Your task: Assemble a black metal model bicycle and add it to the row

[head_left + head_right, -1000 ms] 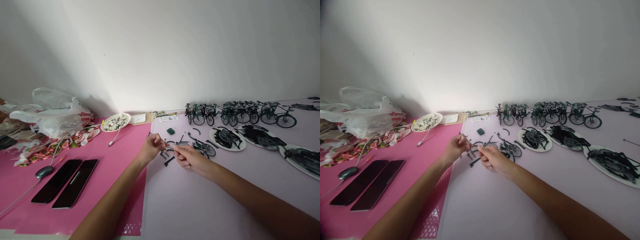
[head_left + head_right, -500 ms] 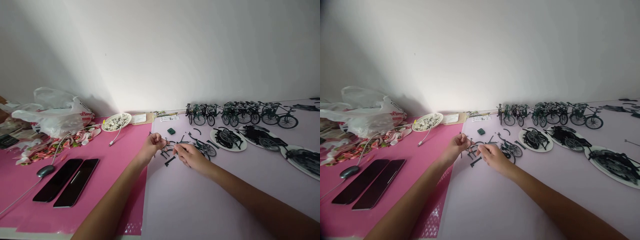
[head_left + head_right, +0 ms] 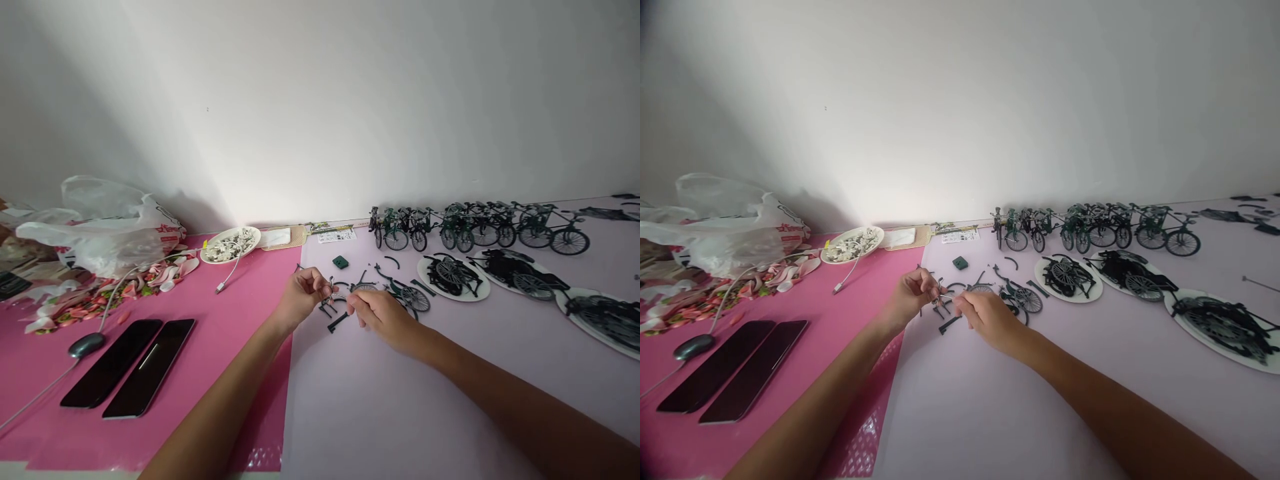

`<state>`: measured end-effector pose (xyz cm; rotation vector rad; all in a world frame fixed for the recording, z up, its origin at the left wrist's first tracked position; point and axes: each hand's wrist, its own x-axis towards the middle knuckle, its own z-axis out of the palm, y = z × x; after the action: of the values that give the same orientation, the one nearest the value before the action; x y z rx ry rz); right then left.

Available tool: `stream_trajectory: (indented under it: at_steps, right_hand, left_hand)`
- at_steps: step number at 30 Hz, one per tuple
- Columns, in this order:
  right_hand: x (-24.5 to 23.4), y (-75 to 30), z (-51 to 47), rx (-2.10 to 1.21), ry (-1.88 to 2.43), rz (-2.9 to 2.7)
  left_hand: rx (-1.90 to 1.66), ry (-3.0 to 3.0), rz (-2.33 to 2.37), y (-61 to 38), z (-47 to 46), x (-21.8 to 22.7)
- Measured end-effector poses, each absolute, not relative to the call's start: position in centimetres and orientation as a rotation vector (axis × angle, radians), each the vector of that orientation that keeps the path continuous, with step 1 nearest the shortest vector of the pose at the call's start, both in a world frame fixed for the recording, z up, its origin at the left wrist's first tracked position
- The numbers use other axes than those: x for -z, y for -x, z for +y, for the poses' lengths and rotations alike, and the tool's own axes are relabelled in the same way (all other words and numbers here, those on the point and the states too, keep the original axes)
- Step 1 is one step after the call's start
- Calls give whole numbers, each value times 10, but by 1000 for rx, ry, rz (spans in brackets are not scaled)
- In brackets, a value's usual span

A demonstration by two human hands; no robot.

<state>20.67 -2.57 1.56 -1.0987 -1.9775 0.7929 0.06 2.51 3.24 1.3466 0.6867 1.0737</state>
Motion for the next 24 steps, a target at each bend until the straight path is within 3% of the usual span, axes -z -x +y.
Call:
stream_trajectory:
  at_steps: [11, 24]
  right_hand:
    - [-27, -201, -26, -1795, 982, -1314]
    - [-21, -206, -19, -1742, 931, -1339]
  left_hand:
    - [-1239, -1479, 712, -4, 20, -38]
    - [-1148, -1343, 731, -5, 21, -38]
